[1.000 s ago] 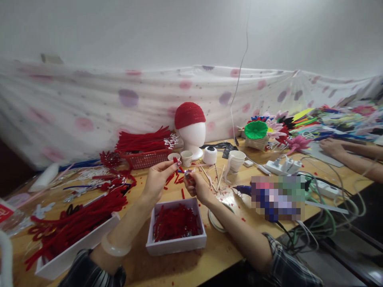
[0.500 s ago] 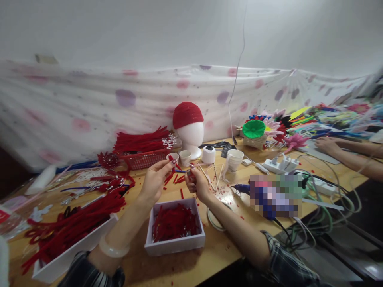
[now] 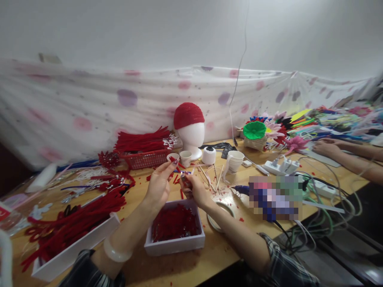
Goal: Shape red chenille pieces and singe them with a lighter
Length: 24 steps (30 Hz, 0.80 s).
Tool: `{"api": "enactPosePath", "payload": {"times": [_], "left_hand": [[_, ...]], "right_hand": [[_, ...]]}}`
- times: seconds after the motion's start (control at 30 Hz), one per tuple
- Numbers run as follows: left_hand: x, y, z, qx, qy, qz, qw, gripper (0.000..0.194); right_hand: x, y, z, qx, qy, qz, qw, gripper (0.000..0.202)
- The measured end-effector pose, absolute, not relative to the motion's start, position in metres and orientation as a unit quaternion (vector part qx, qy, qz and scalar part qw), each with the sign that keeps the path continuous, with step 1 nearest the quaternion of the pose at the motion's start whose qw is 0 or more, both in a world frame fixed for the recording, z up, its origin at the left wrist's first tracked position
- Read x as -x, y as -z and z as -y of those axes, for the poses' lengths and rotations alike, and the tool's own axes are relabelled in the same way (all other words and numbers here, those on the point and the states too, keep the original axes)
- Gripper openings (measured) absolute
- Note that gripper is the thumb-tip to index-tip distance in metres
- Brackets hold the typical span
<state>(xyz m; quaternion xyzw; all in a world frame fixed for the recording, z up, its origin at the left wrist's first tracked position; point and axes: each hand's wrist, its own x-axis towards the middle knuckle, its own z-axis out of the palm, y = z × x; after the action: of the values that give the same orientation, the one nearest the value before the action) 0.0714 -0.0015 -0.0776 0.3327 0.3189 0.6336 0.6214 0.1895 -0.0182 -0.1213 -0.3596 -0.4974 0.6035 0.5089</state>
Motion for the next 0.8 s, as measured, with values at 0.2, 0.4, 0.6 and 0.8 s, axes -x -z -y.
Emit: {"api": "enactPosePath", "payload": {"times": [0.2, 0.4, 0.6, 0.8], "left_hand": [[-0.074, 0.079, 0.004, -0.339, -0.621, -0.323, 0.628, 0.029], [-0.075, 0.077, 0.005, -0.31, -0.626, -0.33, 0.635, 0.029], [-0.075, 0.077, 0.006, -0.31, -0.624, -0.32, 0.642, 0.033], [-0.07, 0.074, 0.001, -0.313, -0.632, -0.338, 0.623, 0.037]], "right_hand": [[-0.19, 0.119, 0.019, 0.358, -0.626, 0.476, 0.504, 0.038], [-0.192, 0.117, 0.019, 0.361, -0.62, 0.478, 0.507, 0.039], [-0.193, 0.119, 0.018, 0.342, -0.628, 0.479, 0.509, 0.042], [-0.207, 0.121, -0.001, 0.363, -0.636, 0.392, 0.557, 0.046]]}}
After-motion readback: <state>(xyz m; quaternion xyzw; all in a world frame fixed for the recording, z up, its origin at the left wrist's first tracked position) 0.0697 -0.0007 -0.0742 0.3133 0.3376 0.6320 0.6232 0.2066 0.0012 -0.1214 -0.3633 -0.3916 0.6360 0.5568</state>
